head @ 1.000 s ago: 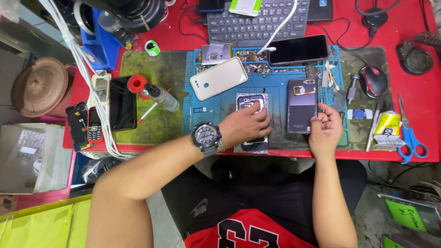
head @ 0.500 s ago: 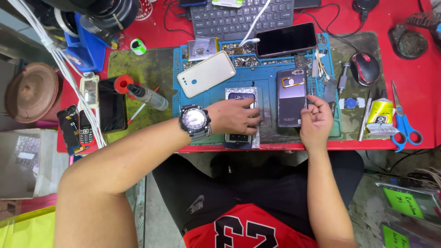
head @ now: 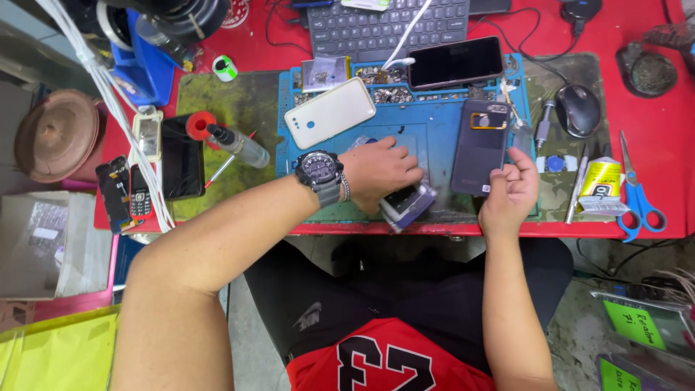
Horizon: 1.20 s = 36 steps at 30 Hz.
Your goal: Scraping off excess adhesive residue from the frame of a smartphone using a small metal tool to prepare it for a new screen or back panel.
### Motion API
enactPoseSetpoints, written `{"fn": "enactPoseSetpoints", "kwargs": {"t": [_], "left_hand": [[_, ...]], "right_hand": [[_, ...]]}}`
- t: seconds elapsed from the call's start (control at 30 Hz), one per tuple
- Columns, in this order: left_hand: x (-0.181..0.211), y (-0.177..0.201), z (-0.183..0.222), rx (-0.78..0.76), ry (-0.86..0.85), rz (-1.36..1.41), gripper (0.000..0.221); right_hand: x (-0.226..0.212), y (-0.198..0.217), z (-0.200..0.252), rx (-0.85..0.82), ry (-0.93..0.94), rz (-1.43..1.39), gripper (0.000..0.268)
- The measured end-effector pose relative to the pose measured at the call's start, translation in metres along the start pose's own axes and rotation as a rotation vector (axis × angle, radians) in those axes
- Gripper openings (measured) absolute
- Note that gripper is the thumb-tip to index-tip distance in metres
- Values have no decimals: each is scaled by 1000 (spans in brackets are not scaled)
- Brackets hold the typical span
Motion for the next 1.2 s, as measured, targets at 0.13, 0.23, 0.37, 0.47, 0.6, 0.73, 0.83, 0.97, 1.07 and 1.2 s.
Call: {"fn": "enactPoseSetpoints", "kwargs": {"t": [0.13, 0.23, 0.37, 0.47, 0.6, 0.73, 0.83, 0.97, 1.07, 1.2], "left_hand": [[-2, 1, -5, -13, 163, 217, 88], [0, -18, -16, 4, 337, 279, 94], [3, -26, -18, 44, 406, 336, 95], [4, -25, -8, 115, 426, 389, 99], [6, -24, 17, 223, 484, 427, 110], [-1, -20, 50, 226, 552, 530, 99], [0, -23, 64, 248, 589, 636, 91], [4, -26, 72, 295, 612, 652, 90], [9, -29, 85, 375, 648, 663, 91], [21, -32, 122, 558, 753, 651, 88]], "right_hand": [[1, 4, 0, 6, 0, -15, 45], [12, 12, 0, 1, -8, -56, 45], [16, 15, -4, 9, 11, -49, 44], [15, 16, -1, 1, 15, -24, 43], [12, 12, 1, -13, -4, -36, 43], [4, 6, 2, -30, -14, -17, 43], [1, 3, 2, -53, -33, -9, 43], [6, 5, 0, -59, -47, -17, 45], [2, 3, 1, -70, -48, -9, 46], [-11, -6, 4, -102, -50, 25, 47]]}}
Point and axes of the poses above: each hand's wrist, its own z-axis away from the middle knuckle, its own y-axis out of the back of the hand, x = y × z, the point moved 8 cm from there along -z, towards the middle knuckle, and after that the axes turned 3 degrees about -z, right-handed, at the moved point
